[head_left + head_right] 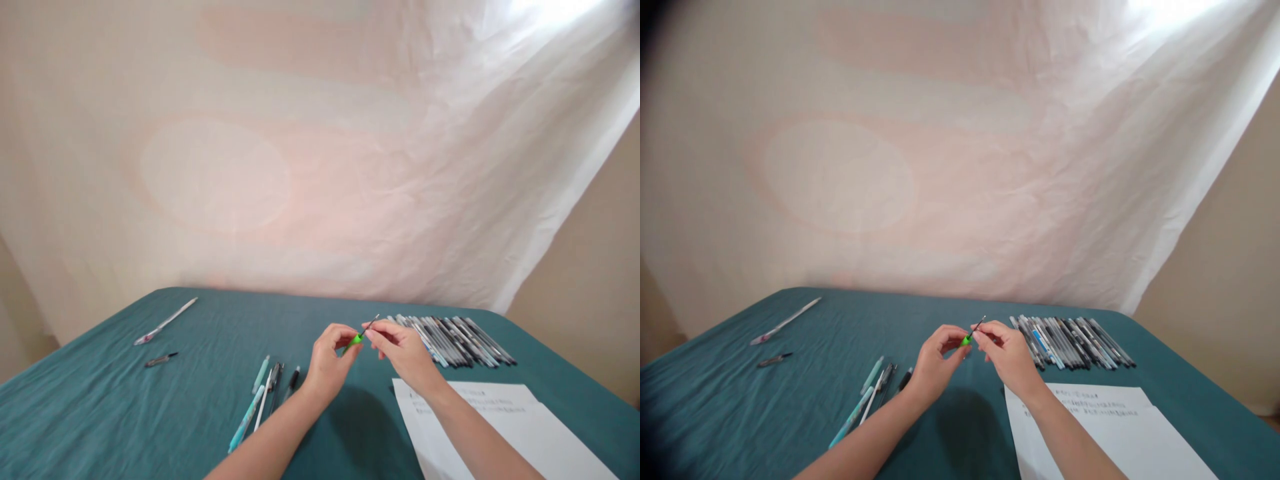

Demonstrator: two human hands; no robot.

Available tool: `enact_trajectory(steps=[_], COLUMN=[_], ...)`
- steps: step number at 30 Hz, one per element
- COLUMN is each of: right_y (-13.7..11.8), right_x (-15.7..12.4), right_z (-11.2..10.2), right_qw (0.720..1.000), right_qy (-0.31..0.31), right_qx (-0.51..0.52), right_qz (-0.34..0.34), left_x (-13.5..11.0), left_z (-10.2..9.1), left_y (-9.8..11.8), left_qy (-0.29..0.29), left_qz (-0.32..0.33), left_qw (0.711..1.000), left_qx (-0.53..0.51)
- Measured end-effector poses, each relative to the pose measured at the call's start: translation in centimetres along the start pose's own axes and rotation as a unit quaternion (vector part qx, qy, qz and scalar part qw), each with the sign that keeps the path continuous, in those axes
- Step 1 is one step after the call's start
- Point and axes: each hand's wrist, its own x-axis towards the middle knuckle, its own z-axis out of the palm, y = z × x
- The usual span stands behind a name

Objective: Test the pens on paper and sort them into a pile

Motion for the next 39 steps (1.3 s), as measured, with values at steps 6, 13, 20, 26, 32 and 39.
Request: enact_trajectory(steps=[6,13,20,26,32,39], right_y=[-0.2,-0.9,-0.5,-0.2,0.1,0.3], right_x=[0.2,0.4,0.5,0.5,0.6,0.5], right_z=[-1.5,-2.9,-3.0,-2.9,-2.9,-2.4], right_qw=[0.999,0.996,0.996,0.997,0.998,0.999], right_qy=[0.041,0.09,0.085,0.072,0.063,0.008], right_qx=[-0.007,-0.009,-0.009,-0.011,-0.025,-0.031], right_qz=[0.015,0.005,0.008,0.015,0.018,0.03], left_x=[-0.9,-2.2,-2.7,-2.7,-2.7,-2.8], left_z=[1.2,2.0,2.2,2.1,2.2,2.2], left_y=[-0.7,-0.6,-0.5,-0.4,-0.5,-0.7], left_qy=[0.011,0.014,0.0,-0.004,-0.002,-0.004], left_qz=[-0.066,-0.065,-0.057,-0.053,-0.049,-0.044], left_qw=[0.997,0.997,0.998,0.999,0.999,0.999], left_qx=[-0.037,-0.026,-0.005,0.004,0.008,0.014])
